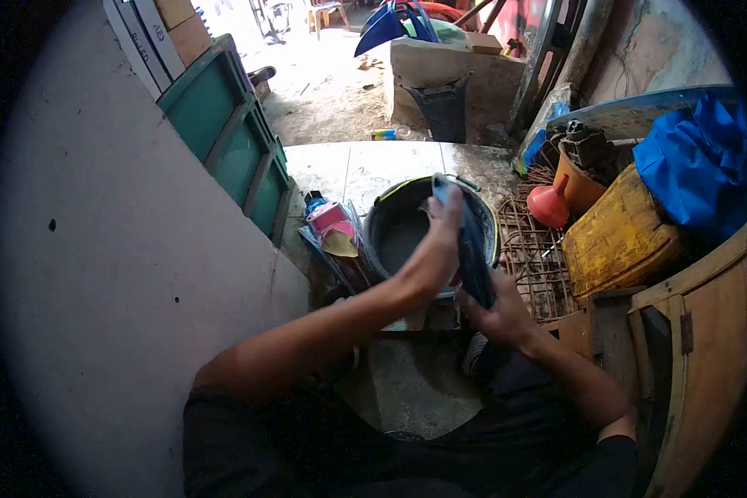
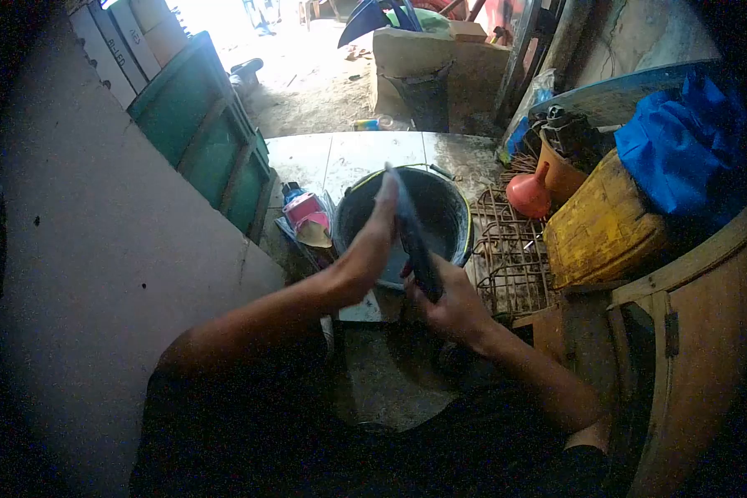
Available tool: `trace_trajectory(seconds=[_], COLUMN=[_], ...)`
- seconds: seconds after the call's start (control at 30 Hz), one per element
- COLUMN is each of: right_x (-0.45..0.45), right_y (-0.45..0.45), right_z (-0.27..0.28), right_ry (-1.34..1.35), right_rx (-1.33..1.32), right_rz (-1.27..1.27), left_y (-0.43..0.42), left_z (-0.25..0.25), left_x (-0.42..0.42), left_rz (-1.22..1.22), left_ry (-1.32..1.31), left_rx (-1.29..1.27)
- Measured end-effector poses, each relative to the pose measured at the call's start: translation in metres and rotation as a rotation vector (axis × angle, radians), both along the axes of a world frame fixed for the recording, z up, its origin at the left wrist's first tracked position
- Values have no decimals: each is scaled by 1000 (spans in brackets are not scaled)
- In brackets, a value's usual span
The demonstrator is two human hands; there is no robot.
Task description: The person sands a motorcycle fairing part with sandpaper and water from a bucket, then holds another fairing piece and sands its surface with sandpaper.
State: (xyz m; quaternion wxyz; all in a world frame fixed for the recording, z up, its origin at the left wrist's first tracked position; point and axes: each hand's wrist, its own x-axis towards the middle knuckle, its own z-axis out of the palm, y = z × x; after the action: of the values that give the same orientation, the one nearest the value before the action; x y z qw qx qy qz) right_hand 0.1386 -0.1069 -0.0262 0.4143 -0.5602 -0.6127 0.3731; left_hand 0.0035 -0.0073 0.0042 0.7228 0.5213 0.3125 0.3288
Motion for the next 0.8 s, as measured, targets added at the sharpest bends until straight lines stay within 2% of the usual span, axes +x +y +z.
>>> trace_trajectory(seconds=[0.03, 0.07, 0.13, 0.17, 0.2, 0.27, 0.37, 0.4, 0.5, 0.53, 0.57, 0.63, 0.67, 0.7, 0.77, 0.8], right_x=[-2, -3, -2, 0, 3, 8, -1, -5, -5, -4, 1, 7, 6, 5, -4, -6], right_y=[0, 1, 0, 0, 1, 3, -1, -2, -1, -2, -2, 1, 0, -1, -4, -6], right_z=[5, 8, 6, 4, 1, -4, 3, 17, 7, 8, 1, -4, 0, 5, 15, 11], right_ry=[-21, -44, -74, -98, -97, -27, -104, -138, -164, -125, -129, -123, -121, -119, -81, 9], right_rx=[-17, -34, -4, 21, 22, 65, -3, -131, -99, -7, 2, -23, -49, -74, -204, -213], right_rz=[62, 125, 102, 76, 75, 27, 35, 79, 131, 110, 108, 107, 106, 106, 99, 120], left_y=[8, 17, 14, 1, -10, -24, -9, 6, 8, -4, -19, -32, -29, -20, 5, 10], left_z=[2, 3, 7, 7, 2, 8, 0, -2, -13, 2, 1, 3, -2, -6, -6, 0], left_x=[-4, -8, -6, -1, 6, 3, 2, -1, 3, -2, 5, 2, 3, 2, -2, -6], left_rz=[3, -49, -39, 27, 26, -93, -27, 9, 119, -42, 9, -149, -133, -134, -123, -69], left_ry=[-3, -2, 68, 138, 173, 275, 230, 198, 249, 169, 266, 311, 293, 296, 111, 249], left_rx=[4, -162, -93, 141, 188, 267, 253, 212, 292, 271, 326, 367, 445, 451, 259, 242])
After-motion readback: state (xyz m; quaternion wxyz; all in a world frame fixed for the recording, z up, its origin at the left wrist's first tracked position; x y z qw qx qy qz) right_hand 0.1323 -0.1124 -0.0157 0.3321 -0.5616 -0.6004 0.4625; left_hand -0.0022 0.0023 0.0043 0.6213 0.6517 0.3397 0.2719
